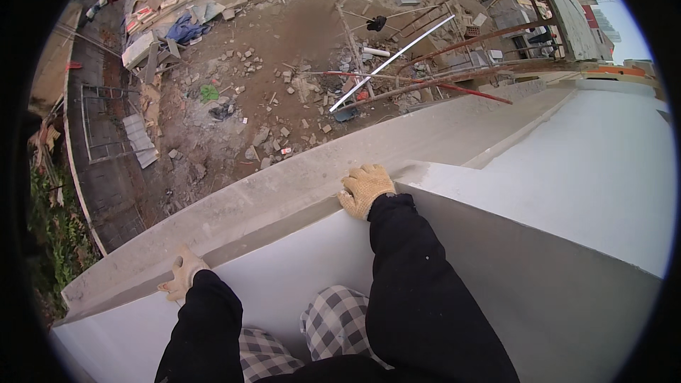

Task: The person applies grout to the joints between white floor tiles using a rubber float and an orange bowl. They repeatedly scoop grout and press it into the seams, then smooth the surface. The person works on multiple tile joints in a construction area.

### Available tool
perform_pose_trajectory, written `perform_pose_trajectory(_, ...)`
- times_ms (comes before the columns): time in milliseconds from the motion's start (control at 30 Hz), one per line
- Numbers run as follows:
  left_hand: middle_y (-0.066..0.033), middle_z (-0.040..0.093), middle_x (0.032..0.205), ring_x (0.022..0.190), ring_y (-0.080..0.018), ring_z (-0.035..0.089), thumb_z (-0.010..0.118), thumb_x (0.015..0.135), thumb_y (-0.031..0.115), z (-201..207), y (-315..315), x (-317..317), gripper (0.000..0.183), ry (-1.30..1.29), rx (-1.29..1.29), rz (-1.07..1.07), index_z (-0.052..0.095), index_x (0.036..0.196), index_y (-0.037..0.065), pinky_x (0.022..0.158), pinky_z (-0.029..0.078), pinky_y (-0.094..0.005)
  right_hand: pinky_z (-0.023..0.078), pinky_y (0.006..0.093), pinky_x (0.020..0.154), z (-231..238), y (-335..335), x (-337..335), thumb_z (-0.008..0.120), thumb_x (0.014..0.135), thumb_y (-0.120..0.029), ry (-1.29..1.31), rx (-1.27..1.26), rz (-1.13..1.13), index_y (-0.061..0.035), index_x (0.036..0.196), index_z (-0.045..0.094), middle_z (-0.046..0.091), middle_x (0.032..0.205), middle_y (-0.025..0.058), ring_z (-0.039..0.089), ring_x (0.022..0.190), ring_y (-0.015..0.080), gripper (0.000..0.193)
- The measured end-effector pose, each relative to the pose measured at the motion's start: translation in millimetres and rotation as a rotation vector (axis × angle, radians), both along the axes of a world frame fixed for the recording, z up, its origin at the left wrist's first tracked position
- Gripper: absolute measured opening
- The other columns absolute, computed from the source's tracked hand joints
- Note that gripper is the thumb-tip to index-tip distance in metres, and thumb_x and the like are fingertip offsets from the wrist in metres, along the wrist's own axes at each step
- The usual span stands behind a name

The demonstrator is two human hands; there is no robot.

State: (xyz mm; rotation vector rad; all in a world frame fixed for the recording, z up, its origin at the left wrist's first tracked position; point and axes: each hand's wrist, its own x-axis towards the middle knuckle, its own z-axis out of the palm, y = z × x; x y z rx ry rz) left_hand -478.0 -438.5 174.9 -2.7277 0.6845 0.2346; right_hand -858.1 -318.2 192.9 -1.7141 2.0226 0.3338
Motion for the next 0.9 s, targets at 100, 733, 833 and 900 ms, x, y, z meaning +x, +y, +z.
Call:
perform_pose_trajectory(100, -0.0131, 0.026, 0.166, 0.153, -0.0363, 0.016, 0.048, 0.087, 0.075, 17.3, -4.6, -9.1, 0.065, 0.079, 0.042, -0.036, 0.072, 0.126, 0.028, 0.122, 0.007, -0.0531, 0.047, 0.0462, 0.094, -3.9, 2.1, -0.5, 0.057, 0.091, -0.035, -0.092, 0.075, -0.115, -0.0092, 0.102, 0.072, 0.071, 0.105, 0.0106, 0.063, 0.104, 0.0324, 0.032)
perform_pose_trajectory(733, 0.0014, 0.036, 0.162, 0.151, -0.0417, 0.013, 0.037, 0.093, 0.074, -12.4, 2.3, 18.2, 0.07, 0.108, 0.191, -0.142, 0.065, 0.134, 0.025, 0.118, 0.012, -0.0624, 0.043, 0.0442, 0.106, -15.3, 5.6, 0.0, 0.053, 0.094, -0.036, 0.073, -0.147, -0.189, -0.0102, 0.112, 0.073, 0.07, 0.114, 0.0114, 0.056, 0.123, 0.0324, 0.037)
perform_pose_trajectory(833, 0.0002, 0.041, 0.16, 0.149, -0.0414, 0.016, 0.037, 0.093, 0.073, -18.4, 5.4, 23.1, 0.071, 0.083, 0.147, -0.158, 0.066, 0.133, 0.022, 0.12, 0.01, -0.0589, 0.043, 0.0443, 0.105, -15.2, 6.2, -0.2, 0.054, 0.092, -0.035, 0.053, -0.166, -0.197, -0.0104, 0.11, 0.073, 0.07, 0.112, 0.0106, 0.055, 0.122, 0.0319, 0.036)
perform_pose_trajectory(900, -0.0004, 0.043, 0.158, 0.15, -0.0371, 0.018, 0.037, 0.094, 0.071, -19.3, 6.8, 26.3, 0.07, 0.089, 0.14, -0.166, 0.067, 0.132, 0.02, 0.12, 0.007, -0.0589, 0.047, 0.0443, 0.1, -15.1, 5.5, -0.4, 0.055, 0.09, -0.035, -0.033, -0.094, -0.262, -0.01, 0.108, 0.073, 0.071, 0.107, 0.0099, 0.06, 0.116, 0.0306, 0.036)
